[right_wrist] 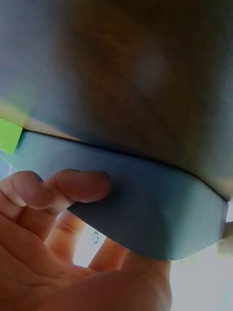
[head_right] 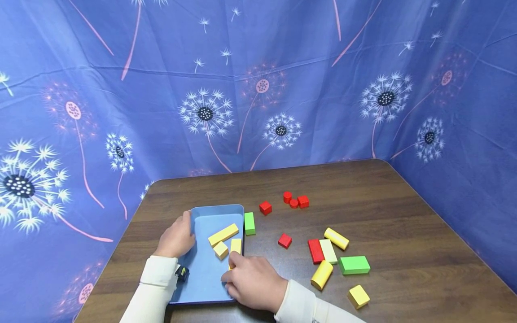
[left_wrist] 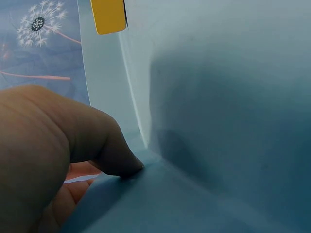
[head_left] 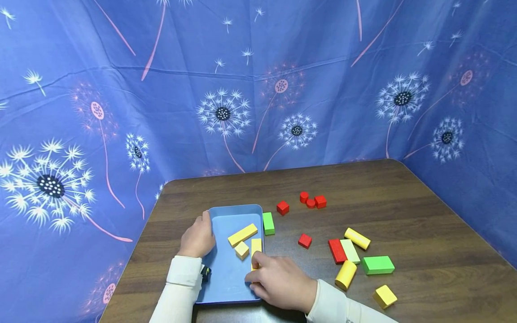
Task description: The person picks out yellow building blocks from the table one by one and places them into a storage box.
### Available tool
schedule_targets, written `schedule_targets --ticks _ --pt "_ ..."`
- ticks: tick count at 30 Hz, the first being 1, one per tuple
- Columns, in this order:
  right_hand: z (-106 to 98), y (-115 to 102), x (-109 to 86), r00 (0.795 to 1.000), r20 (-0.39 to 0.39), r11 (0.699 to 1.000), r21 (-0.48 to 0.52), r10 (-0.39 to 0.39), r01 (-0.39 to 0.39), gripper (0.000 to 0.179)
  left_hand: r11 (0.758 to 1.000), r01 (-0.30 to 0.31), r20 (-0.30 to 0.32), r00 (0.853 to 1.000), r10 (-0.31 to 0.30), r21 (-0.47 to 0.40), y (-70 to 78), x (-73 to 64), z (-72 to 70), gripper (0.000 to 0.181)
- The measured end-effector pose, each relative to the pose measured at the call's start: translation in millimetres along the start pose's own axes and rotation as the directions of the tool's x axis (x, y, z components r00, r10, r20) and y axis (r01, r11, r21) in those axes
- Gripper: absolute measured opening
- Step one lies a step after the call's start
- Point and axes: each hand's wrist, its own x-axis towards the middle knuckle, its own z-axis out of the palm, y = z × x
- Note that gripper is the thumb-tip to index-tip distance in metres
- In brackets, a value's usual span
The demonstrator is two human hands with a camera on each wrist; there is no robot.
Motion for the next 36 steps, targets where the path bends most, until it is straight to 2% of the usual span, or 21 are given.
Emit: schedule_targets --ticks 6,9,15,19,25,31,36 --pt "0.3 -0.1 -1.1 0.999 0.033 1.000 0.022 0.007 -0.008 0.023 1.000 -0.004 0.000 1.000 0.004 -0.006 0.6 -0.7 -0.9 0.067" --pt "1.4 -1.2 -1.4 0.999 0.021 0.999 0.043 0.027 -0.028 0.026 1.000 -0.002 0.001 1.000 0.002 -0.011 0.9 -1.2 -0.8 0.066" --pt "1.2 -2.7 0.1 0.991 0.021 0.982 0.131 0.133 -0.135 0.033 1.000 -0.005 -0.003 1.000 0.005 -0.006 0.1 -0.7 -0.3 0.065" --pt "1.3 -2.1 1.1 0.983 0.040 0.973 0.144 0.178 -0.182 0.031 1.000 -0.014 -0.009 1.000 0.014 -0.001 -0.9 0.6 -0.1 0.066" --pt "1.6 -1.4 1.7 0.984 0.025 0.977 0.121 0.176 -0.178 0.026 1.000 -0.011 -0.007 1.000 0.011 0.002 -0.9 1.8 -1.4 0.066" --pt "0.4 -2.1 2.5 0.982 0.054 0.975 0.115 0.183 -0.188 0.024 1.000 -0.014 -0.012 1.000 0.014 0.002 -0.6 1.5 -1.3 0.065" --pt "-0.6 -1.8 0.1 0.986 0.043 0.983 0.091 0.159 -0.162 0.024 1.000 -0.014 -0.013 1.000 0.014 -0.005 -0.8 0.9 0.6 0.064"
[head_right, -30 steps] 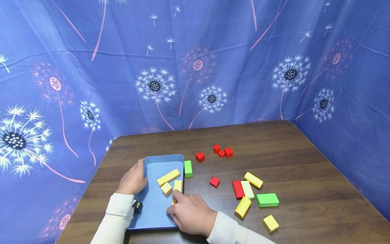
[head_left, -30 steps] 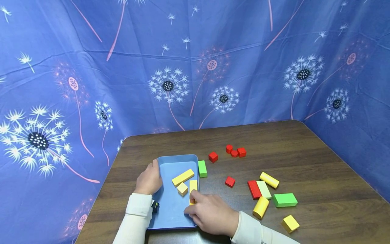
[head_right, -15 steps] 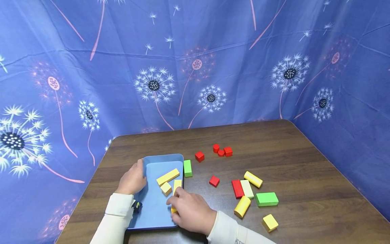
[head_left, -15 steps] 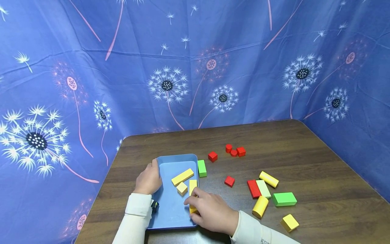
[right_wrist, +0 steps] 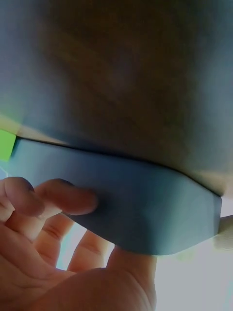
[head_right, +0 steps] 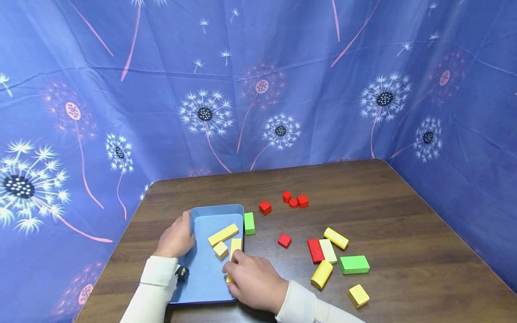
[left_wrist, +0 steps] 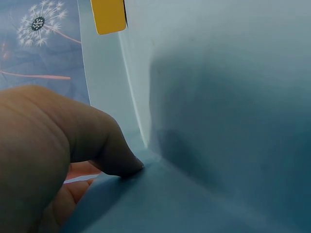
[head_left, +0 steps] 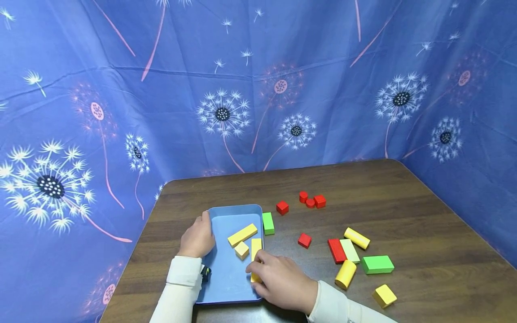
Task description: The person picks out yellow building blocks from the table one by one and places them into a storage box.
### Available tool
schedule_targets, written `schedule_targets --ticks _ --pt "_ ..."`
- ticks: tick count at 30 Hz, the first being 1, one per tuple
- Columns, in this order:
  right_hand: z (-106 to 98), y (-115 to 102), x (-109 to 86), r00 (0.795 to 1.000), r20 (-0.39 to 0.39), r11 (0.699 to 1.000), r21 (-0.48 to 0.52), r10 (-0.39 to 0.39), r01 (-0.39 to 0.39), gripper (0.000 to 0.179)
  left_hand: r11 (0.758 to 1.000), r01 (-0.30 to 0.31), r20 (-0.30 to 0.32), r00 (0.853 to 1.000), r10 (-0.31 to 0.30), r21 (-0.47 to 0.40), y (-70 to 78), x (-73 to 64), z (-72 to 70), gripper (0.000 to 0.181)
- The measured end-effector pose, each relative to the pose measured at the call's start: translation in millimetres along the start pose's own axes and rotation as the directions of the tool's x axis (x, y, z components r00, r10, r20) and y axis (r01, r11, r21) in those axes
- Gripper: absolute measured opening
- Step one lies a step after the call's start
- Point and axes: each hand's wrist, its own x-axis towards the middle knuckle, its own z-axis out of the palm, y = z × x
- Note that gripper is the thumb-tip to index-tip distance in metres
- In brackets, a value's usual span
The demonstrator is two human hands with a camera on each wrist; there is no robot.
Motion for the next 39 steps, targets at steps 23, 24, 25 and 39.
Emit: schedule_targets --ticks 23,24,25,39 --pt "-22.2 23.2 -27.2 0.968 -0.224 0.991 -0.095 -0.111 0.091 0.016 1.000 -0.013 -0.011 1.000 0.013 -0.013 -1.4 -1.0 4.1 0.064" --pt "-24.1 25.8 -28.7 0.968 -0.231 0.992 -0.104 -0.098 0.076 0.016 1.000 -0.016 -0.014 1.000 0.016 -0.015 -1.8 -0.9 4.2 0.065" --pt "-26.2 28.3 -30.1 0.968 -0.237 0.992 -0.109 -0.084 0.059 0.017 1.000 -0.019 -0.015 1.000 0.019 -0.015 -2.0 -1.0 4.0 0.065" --pt "-54.5 65.4 -50.5 0.893 -0.449 0.978 -0.177 0.021 -0.112 0.025 1.000 -0.007 0.001 1.000 0.007 -0.022 -2.6 -0.2 2.2 0.066"
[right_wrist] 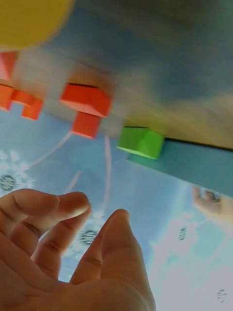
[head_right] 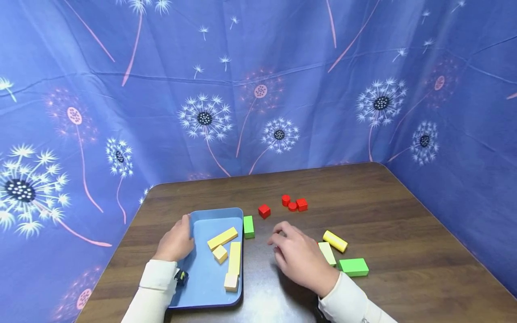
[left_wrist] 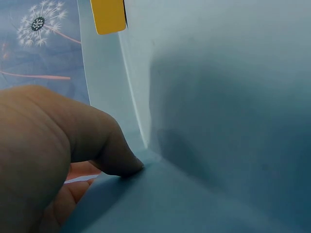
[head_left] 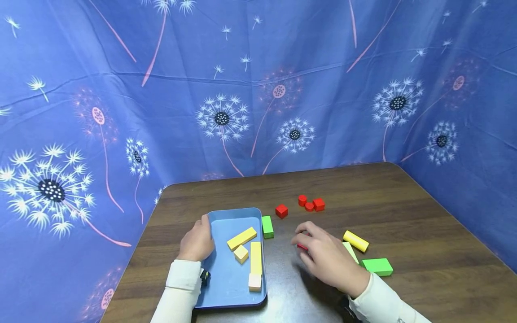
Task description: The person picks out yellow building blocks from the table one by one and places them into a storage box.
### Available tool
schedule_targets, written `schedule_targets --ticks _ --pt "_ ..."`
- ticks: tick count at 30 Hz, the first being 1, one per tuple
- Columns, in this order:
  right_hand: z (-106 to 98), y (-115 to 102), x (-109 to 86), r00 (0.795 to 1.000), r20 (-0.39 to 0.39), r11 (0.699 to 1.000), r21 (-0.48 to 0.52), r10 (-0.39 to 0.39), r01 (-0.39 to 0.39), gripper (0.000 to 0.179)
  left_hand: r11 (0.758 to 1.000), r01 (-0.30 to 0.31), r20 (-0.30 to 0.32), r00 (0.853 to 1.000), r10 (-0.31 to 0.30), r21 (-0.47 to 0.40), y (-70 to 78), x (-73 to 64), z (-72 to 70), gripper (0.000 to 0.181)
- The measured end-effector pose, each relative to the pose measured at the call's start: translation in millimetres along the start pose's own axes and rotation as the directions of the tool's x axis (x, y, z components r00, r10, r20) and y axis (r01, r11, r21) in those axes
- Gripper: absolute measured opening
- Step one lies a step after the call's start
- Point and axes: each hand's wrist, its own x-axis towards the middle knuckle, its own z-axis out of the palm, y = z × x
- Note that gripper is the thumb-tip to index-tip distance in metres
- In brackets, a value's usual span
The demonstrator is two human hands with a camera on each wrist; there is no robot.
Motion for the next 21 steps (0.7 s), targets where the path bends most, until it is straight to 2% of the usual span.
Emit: schedule_targets --ticks 5,10,14,21 --pt "-3.7 20.1 -4.4 0.996 -0.059 0.998 0.002 0.063 -0.063 0.022 1.000 0.002 -0.004 1.000 -0.002 -0.002 -0.1 -0.3 0.6 0.066" --pt "-8.8 37.6 -6.4 0.983 -0.119 0.991 0.011 0.136 -0.136 0.021 1.000 0.000 -0.007 1.000 0.000 0.007 0.9 0.6 -0.3 0.067" --pt "-10.6 50.1 -9.6 0.967 -0.145 0.977 0.010 0.210 -0.211 0.020 1.000 0.002 -0.002 1.000 -0.002 0.007 1.6 -0.1 -0.5 0.067" --pt "-11.9 69.8 -15.9 0.930 -0.138 0.938 -0.009 0.341 -0.345 0.015 1.000 -0.009 -0.006 1.000 0.009 0.012 1.6 -0.8 -2.4 0.066"
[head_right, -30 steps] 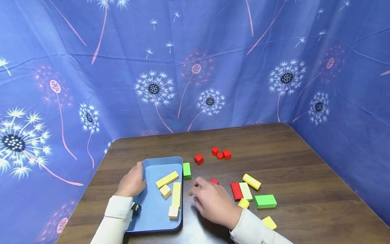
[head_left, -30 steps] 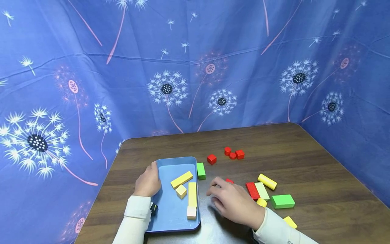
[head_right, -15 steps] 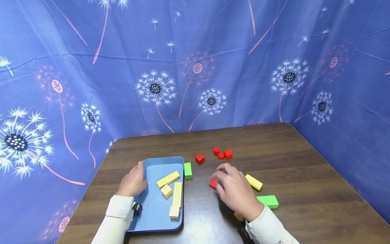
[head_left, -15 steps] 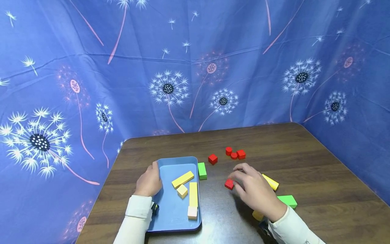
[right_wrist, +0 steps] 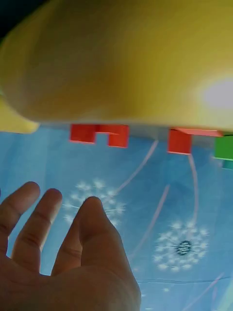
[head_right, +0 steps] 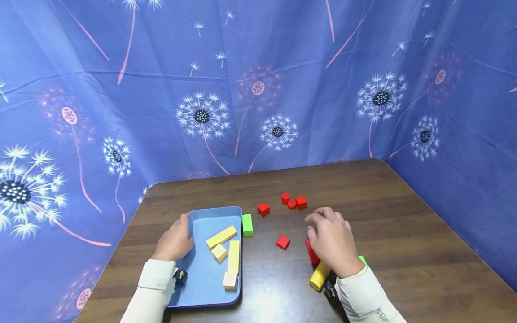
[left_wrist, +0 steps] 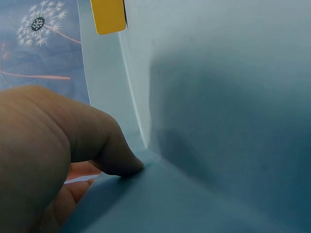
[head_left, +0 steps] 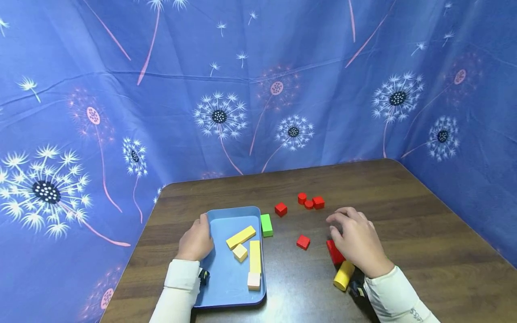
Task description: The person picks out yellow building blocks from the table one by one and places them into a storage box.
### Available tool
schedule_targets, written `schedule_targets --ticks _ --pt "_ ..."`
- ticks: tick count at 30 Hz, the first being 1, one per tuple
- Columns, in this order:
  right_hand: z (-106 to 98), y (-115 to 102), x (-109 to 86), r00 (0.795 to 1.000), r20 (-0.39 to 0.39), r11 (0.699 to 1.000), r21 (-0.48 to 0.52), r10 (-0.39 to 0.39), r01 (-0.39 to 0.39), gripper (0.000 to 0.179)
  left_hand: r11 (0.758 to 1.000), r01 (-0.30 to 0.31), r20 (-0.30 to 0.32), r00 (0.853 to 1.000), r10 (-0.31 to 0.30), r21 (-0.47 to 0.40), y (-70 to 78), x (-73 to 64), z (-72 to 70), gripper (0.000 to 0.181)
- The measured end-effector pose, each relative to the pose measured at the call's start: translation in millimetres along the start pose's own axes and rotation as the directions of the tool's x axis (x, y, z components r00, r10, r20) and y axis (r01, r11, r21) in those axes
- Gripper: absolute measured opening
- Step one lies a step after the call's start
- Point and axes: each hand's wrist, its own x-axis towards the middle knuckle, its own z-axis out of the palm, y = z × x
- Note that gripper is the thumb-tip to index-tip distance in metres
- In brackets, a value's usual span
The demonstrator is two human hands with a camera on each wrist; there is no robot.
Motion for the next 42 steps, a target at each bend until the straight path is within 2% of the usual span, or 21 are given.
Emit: schedule_targets --ticks 4,8,17,29,37,42 --pt "-4.1 8.6 4.3 0.998 0.015 0.998 -0.014 0.063 -0.062 0.018 1.000 0.005 -0.015 1.000 -0.005 0.002 -1.0 1.7 -3.1 0.064" --pt "-7.5 14.7 6.9 0.991 0.060 0.993 -0.024 0.119 -0.118 0.026 1.000 0.016 -0.002 1.000 -0.016 -0.004 -1.1 3.0 -4.8 0.066" --pt "-5.4 22.8 6.1 0.974 0.148 0.985 -0.022 0.172 -0.170 0.036 1.000 0.026 0.006 1.000 -0.026 -0.006 -1.3 3.4 -5.1 0.067" --pt "0.0 34.6 1.2 0.935 0.260 0.970 -0.027 0.240 -0.241 0.041 1.000 0.021 -0.001 1.000 -0.021 -0.006 -1.4 2.3 -1.7 0.066" --pt "-0.3 38.5 -0.3 0.887 0.361 0.955 -0.040 0.287 -0.292 0.042 1.000 0.028 0.004 1.000 -0.028 -0.015 1.3 -1.4 0.8 0.066" --pt "1.7 40.6 -3.7 0.874 0.383 0.952 -0.048 0.298 -0.303 0.041 0.999 0.029 0.009 1.000 -0.029 -0.020 2.0 -4.3 1.1 0.064"
